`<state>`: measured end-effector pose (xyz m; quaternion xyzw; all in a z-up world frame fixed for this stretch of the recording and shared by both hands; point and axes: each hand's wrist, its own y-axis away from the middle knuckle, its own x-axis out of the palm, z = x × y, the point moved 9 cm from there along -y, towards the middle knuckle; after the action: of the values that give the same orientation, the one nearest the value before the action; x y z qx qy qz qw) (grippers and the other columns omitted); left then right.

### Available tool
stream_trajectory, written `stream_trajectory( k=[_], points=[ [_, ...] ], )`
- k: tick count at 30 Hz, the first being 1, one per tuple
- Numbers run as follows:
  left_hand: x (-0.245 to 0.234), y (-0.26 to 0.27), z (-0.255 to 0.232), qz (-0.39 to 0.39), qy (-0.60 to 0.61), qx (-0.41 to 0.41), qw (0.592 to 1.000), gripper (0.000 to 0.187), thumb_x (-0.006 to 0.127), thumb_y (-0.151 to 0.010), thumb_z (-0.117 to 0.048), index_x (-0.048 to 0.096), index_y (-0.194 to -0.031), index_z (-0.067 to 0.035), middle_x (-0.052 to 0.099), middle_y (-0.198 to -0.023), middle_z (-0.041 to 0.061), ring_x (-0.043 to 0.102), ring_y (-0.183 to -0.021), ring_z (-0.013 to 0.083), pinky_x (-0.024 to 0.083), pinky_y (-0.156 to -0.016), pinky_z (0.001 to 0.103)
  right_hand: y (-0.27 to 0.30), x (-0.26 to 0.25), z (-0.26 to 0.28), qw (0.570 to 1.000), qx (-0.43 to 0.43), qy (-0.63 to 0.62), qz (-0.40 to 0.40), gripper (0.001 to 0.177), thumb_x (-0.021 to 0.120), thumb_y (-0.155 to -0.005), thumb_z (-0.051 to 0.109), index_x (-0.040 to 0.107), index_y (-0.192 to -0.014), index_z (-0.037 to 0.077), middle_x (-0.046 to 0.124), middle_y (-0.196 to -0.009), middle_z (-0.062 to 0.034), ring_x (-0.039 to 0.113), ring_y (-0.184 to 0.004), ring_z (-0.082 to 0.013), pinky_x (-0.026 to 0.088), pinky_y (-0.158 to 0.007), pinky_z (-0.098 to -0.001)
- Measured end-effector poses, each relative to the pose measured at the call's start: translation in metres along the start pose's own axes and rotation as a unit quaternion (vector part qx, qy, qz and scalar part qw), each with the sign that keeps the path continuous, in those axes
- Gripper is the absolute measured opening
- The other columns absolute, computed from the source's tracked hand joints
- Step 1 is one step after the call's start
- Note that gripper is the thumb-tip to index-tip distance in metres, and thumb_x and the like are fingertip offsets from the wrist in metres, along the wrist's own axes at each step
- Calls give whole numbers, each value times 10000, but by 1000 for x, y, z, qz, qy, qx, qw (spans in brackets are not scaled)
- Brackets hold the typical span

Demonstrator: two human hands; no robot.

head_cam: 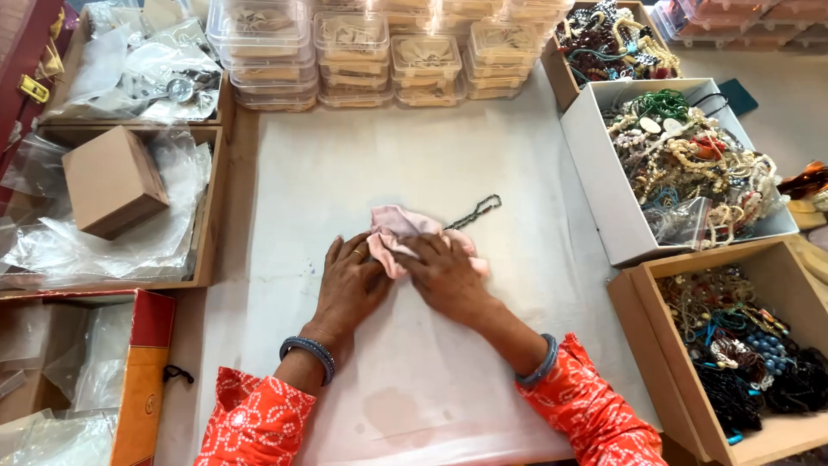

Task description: Cleaning and inspecting pieces of jewelry like necklaces and rings before placing them into small bags for fulfillment.

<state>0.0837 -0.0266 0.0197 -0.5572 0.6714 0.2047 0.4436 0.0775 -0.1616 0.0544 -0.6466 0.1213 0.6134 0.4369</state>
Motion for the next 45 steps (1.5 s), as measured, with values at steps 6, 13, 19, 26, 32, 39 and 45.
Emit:
stream_trajectory(
  k=[6, 13, 19, 26, 32, 39, 45],
  points=[
    [-6, 2, -3, -42, 20, 23, 999, 177, 702, -891, -251, 815, -1006, -176, 644, -1374, 32, 460, -1399, 237, 232, -1191, 583, 18, -16, -101, 991, 127, 46, -20, 375, 685, -902, 141, 676, -1277, 147, 642, -1322, -73, 569, -1269, -326, 500, -1021, -445],
    [-9, 3, -3, -49, 14, 19, 999, 173, 696, -912, -253, 814, -1007, -171, 639, -1378, 30, 462, -1401, 235, 233, -1198, 579, 42, -28, -151, 956, 257, 121, -77, 344, 688, -881, 85, 699, -1211, 183, 660, -1269, -99, 590, -1162, -363, 548, -913, -454],
    [-3, 1, -4, -32, 17, 29, 999, 177, 704, -899, -250, 809, -1005, -156, 642, -1365, 39, 466, -1388, 243, 227, -1194, 585, 3, -16, -14, 994, 13, -91, -61, 425, 644, -875, 55, 670, -1289, 149, 648, -1333, -82, 613, -1260, -314, 509, -1058, -460],
    [-6, 1, -5, -35, 2, 22, 999, 167, 709, -897, -254, 810, -994, -163, 636, -1360, 49, 461, -1392, 244, 232, -1192, 578, 22, -7, -91, 995, 93, 32, -28, 387, 663, -869, 106, 708, -1251, 146, 656, -1349, -79, 579, -1262, -310, 472, -960, -465],
    [-8, 3, -6, -49, 13, 28, 998, 164, 695, -907, -235, 811, -1000, -164, 644, -1368, 32, 471, -1387, 236, 236, -1197, 573, 54, -21, -180, 955, 252, 138, -66, 292, 696, -914, 149, 722, -1204, 128, 645, -1292, -132, 586, -1176, -372, 539, -916, -454],
    [-7, 1, -6, -35, -1, 22, 999, 164, 720, -887, -250, 809, -987, -156, 639, -1340, 52, 470, -1388, 241, 244, -1196, 574, 10, 3, -13, 998, -57, -19, 17, 360, 657, -801, 56, 738, -1130, 175, 683, -1318, 26, 602, -1231, -236, 475, -960, -458],
    [-6, 2, -6, -42, 13, 30, 999, 178, 710, -894, -236, 801, -1029, -161, 651, -1358, 25, 477, -1381, 242, 245, -1192, 577, 18, -15, -72, 996, 92, 8, -22, 402, 642, -795, 25, 758, -1157, 154, 683, -1310, -27, 590, -1250, -265, 473, -948, -431]
  ],
)
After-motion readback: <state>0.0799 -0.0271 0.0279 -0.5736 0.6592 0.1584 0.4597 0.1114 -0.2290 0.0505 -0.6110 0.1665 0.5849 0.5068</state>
